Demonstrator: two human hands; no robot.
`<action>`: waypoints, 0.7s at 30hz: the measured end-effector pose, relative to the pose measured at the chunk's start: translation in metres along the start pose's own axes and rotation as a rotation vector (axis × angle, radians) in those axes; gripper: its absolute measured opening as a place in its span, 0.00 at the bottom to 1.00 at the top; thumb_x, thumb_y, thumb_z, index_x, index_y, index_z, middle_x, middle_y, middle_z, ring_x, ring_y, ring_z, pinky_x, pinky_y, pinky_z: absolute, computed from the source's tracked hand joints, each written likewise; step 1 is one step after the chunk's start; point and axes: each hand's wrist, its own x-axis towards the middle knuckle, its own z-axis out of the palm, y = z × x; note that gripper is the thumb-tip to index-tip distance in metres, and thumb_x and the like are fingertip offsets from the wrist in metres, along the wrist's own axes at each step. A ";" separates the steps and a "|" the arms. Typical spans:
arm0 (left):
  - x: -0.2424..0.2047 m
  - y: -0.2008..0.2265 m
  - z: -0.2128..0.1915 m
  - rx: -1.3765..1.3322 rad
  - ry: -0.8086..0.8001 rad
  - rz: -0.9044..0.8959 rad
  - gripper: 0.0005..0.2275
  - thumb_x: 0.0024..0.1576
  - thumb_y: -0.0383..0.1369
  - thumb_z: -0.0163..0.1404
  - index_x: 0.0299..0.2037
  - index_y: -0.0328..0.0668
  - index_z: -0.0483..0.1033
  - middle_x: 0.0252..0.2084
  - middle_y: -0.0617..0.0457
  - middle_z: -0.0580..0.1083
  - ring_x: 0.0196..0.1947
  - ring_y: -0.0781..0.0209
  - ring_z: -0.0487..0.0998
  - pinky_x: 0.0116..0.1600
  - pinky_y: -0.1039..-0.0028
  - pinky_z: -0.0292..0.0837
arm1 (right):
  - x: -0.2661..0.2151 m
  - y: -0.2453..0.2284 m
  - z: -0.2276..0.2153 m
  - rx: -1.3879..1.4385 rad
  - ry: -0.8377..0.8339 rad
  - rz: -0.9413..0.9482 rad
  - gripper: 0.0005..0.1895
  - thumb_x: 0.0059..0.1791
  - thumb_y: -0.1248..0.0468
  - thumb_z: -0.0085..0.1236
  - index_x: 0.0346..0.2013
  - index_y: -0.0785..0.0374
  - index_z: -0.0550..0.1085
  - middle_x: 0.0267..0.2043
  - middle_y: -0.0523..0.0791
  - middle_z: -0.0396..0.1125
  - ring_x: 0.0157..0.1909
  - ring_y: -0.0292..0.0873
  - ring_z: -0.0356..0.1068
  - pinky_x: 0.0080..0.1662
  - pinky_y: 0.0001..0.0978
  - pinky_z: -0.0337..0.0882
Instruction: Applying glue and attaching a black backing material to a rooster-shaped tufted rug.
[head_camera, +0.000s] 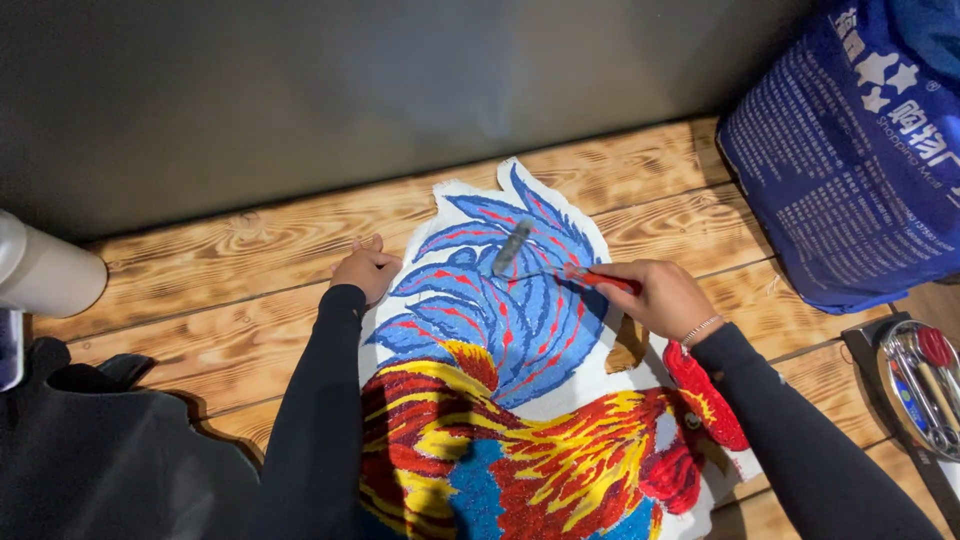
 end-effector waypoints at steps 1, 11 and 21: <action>0.000 0.000 -0.002 0.001 0.005 -0.004 0.14 0.59 0.50 0.49 0.48 0.68 0.84 0.77 0.63 0.55 0.78 0.49 0.49 0.75 0.35 0.33 | 0.014 -0.006 0.004 0.002 0.000 -0.006 0.17 0.47 0.55 0.61 0.49 0.53 0.81 0.35 0.51 0.76 0.32 0.52 0.76 0.38 0.39 0.74; 0.001 0.001 -0.003 0.014 -0.020 0.012 0.13 0.59 0.49 0.49 0.47 0.68 0.85 0.77 0.62 0.53 0.79 0.48 0.42 0.74 0.34 0.32 | 0.077 0.004 -0.007 0.028 -0.158 -0.087 0.18 0.48 0.52 0.61 0.52 0.52 0.80 0.40 0.49 0.77 0.37 0.51 0.77 0.42 0.39 0.74; -0.001 0.005 -0.006 0.011 -0.057 -0.001 0.13 0.59 0.48 0.49 0.49 0.69 0.83 0.77 0.64 0.50 0.79 0.48 0.41 0.73 0.33 0.31 | 0.119 -0.011 0.005 -0.010 -0.256 -0.072 0.19 0.49 0.53 0.61 0.54 0.49 0.80 0.43 0.48 0.78 0.39 0.47 0.77 0.46 0.37 0.74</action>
